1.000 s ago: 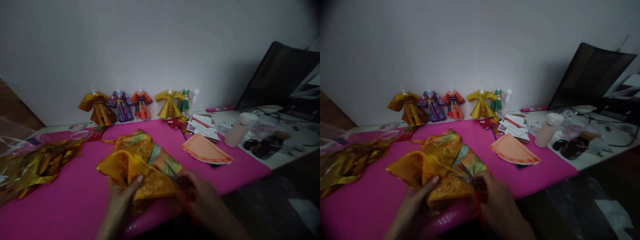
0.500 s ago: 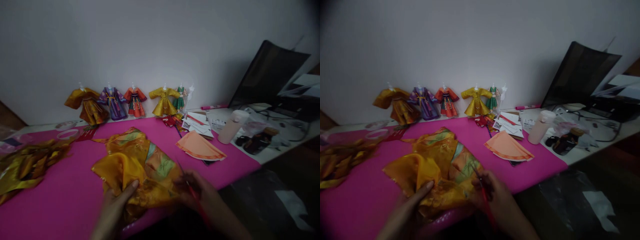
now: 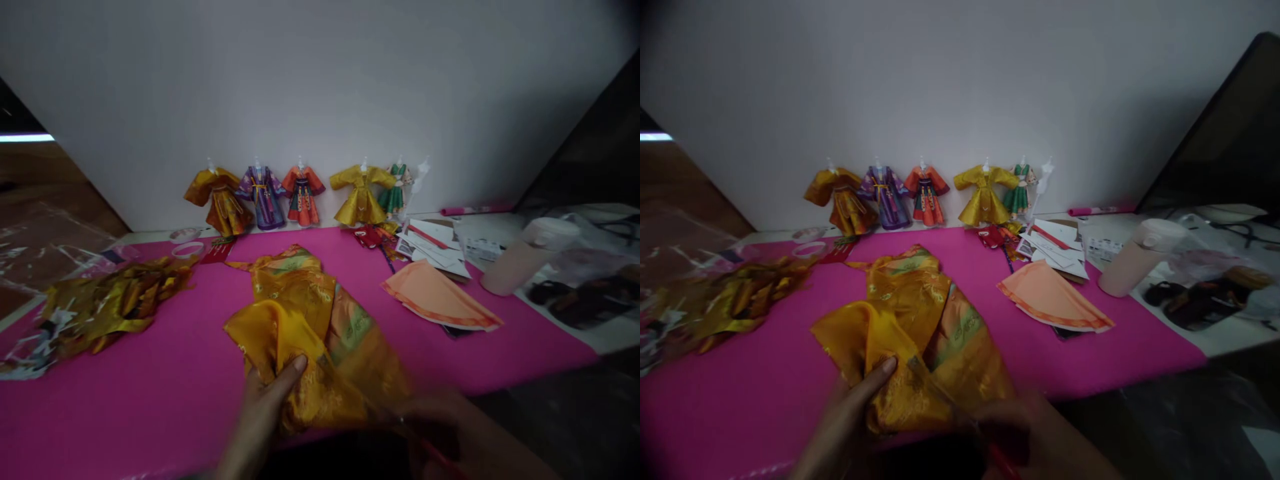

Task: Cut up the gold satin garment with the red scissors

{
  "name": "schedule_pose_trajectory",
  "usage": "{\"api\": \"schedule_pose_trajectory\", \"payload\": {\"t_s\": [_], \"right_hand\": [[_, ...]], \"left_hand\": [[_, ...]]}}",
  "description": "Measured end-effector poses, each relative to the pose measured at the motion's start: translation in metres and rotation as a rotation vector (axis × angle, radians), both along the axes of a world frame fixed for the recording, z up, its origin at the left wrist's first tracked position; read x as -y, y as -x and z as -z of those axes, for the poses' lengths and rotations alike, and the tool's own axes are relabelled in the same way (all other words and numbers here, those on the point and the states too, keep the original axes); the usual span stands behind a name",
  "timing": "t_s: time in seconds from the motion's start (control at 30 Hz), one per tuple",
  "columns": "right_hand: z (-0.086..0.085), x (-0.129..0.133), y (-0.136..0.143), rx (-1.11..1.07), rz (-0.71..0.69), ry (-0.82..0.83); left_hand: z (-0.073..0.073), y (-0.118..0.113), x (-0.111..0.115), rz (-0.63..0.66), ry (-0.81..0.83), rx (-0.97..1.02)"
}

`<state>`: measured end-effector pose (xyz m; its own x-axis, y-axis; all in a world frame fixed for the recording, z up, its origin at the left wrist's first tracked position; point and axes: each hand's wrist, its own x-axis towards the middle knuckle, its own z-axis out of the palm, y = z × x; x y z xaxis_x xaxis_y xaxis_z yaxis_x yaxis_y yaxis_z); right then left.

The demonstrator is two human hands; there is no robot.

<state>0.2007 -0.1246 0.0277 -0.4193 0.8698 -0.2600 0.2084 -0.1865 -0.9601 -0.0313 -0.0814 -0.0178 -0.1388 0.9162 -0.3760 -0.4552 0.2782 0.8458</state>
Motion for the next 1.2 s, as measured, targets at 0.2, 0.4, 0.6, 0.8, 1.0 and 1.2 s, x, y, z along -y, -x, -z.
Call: {"api": "schedule_pose_trajectory", "payload": {"t_s": [0.2,0.4,0.6,0.8,1.0,1.2], "right_hand": [[0.001,-0.004,-0.001,-0.009,-0.039,-0.067],[0.011,-0.005,-0.002,0.037,-0.058,-0.146],[0.020,-0.006,0.002,0.202,-0.019,0.022],[0.020,-0.012,0.002,0.300,-0.033,-0.144],[0.016,-0.013,0.007,0.082,-0.064,-0.015],[0.026,-0.013,0.005,0.098,-0.086,-0.021]], "left_hand": [[-0.001,0.007,0.001,-0.015,-0.016,0.002],[-0.009,0.005,0.004,0.000,0.019,0.025],[-0.008,0.004,0.005,0.013,0.034,0.023],[-0.009,0.003,0.004,0.042,0.046,0.027],[-0.010,-0.002,0.003,0.041,-0.022,-0.031],[-0.009,-0.003,0.003,0.052,-0.017,-0.061]]}}
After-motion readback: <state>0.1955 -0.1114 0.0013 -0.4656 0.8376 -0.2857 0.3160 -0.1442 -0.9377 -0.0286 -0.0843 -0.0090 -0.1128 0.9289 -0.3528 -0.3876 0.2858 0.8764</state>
